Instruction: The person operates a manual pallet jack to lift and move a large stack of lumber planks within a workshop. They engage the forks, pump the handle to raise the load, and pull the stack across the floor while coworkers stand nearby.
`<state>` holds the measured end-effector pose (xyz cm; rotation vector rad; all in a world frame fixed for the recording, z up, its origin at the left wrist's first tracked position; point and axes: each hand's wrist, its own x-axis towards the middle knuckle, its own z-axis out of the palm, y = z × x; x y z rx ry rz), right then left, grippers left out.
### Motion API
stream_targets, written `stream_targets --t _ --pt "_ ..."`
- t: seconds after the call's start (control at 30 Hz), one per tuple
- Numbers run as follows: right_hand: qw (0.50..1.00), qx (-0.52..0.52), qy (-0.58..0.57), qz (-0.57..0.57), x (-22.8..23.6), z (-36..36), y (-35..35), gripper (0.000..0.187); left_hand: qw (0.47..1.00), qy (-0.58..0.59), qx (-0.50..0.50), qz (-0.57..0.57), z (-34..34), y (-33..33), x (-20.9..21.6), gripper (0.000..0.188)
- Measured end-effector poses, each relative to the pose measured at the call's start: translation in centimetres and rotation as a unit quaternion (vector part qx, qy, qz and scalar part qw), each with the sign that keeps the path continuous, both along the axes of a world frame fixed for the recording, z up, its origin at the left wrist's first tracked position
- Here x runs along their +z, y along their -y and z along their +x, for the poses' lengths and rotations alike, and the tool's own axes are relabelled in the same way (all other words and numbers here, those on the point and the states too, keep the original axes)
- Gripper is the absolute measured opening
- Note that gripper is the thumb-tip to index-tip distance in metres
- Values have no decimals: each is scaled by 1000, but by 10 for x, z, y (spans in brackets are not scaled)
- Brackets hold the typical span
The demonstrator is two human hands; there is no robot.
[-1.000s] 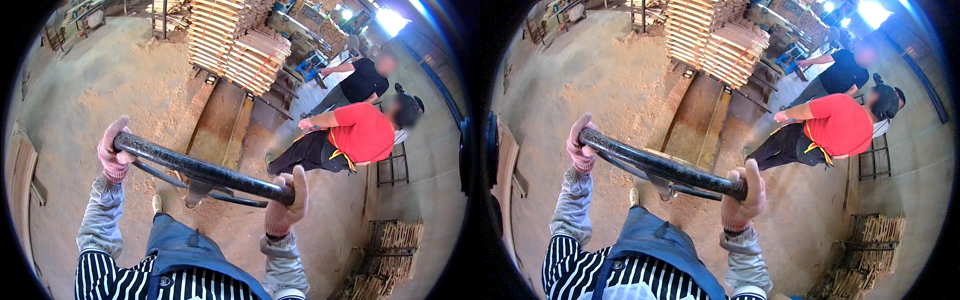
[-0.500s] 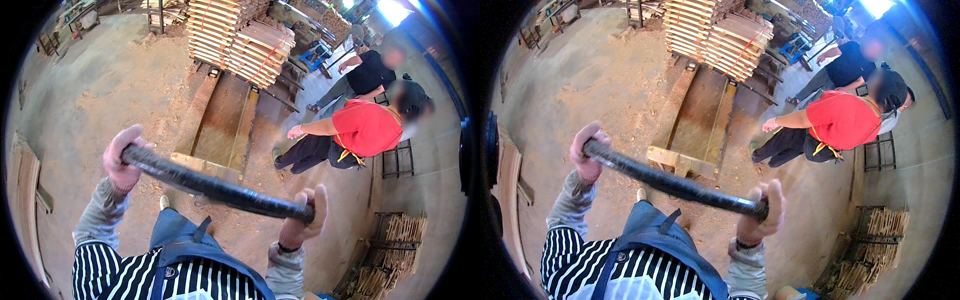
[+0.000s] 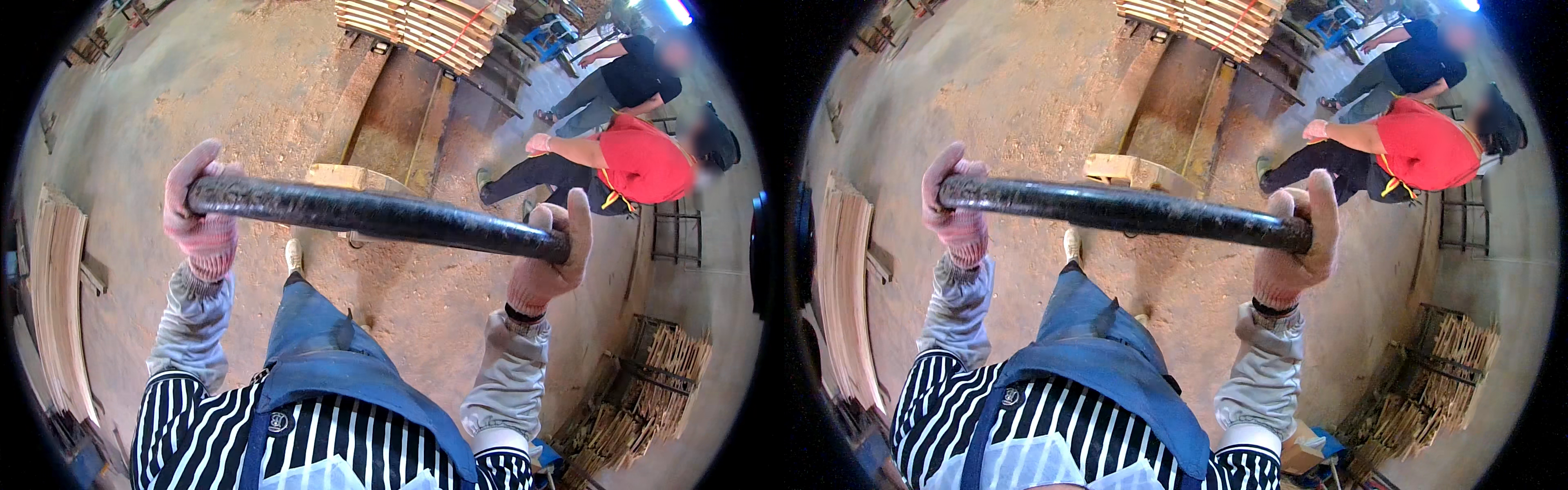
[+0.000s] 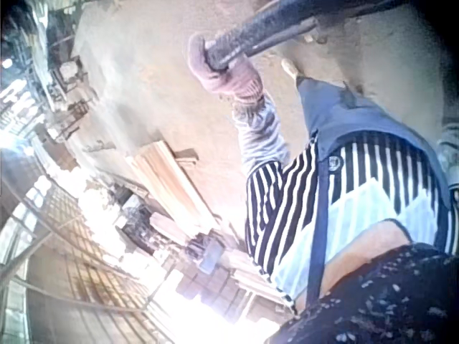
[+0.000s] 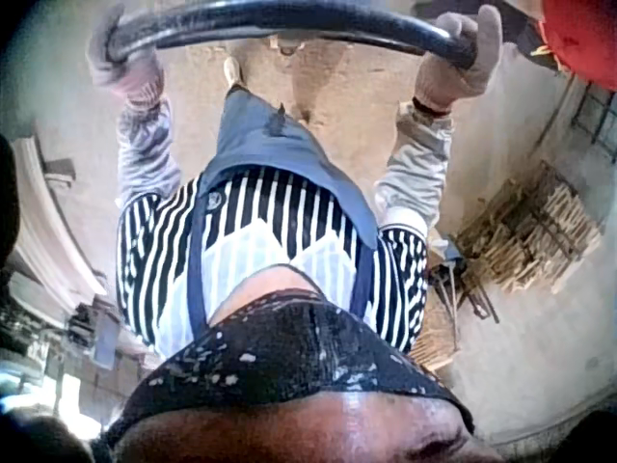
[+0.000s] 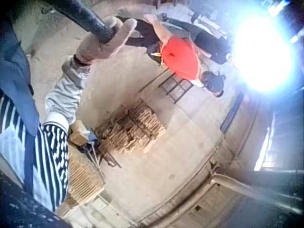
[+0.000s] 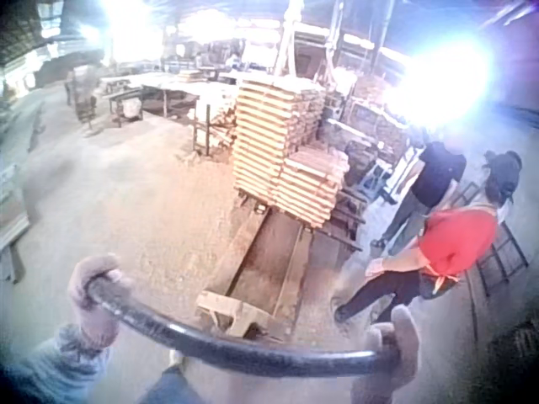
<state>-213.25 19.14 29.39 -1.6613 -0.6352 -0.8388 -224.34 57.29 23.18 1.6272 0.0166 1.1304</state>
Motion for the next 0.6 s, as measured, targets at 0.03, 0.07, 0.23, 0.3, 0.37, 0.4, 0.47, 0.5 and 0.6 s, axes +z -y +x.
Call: stream_targets --t 0.03,0.07,0.23,0.3,0.37,0.4,0.47,0.5,0.6 --pt "1000 -7 -2 -7 -5 0 2 56 997 37 -62 -12 -3 1 -5 57" --pt "1000 -2 -9 -4 -5 3 6 56 999 32 -34 -20 -3 6 -4 55" --pt "1000 6 -24 9 -5 71 -3 58 998 -38 57 -7 47 17 17 46" --pt "998 -33 -35 -28 4 98 -21 59 995 -41 94 17 70 9 21 43" --pt "999 -27 19 -42 1 116 -21 55 998 8 41 -38 66 6 14 44" --pt "999 -23 5 -39 3 122 -24 53 997 26 14 -69 66 8 10 44" --pt "1000 3 -13 6 -4 145 -31 52 991 4 129 -27 90 3 7 40" --pt "999 16 -16 29 -3 157 -36 51 991 7 130 -8 99 -1 8 39" --pt "1000 -4 8 -10 5 187 -57 52 990 15 141 24 136 -19 11 44"
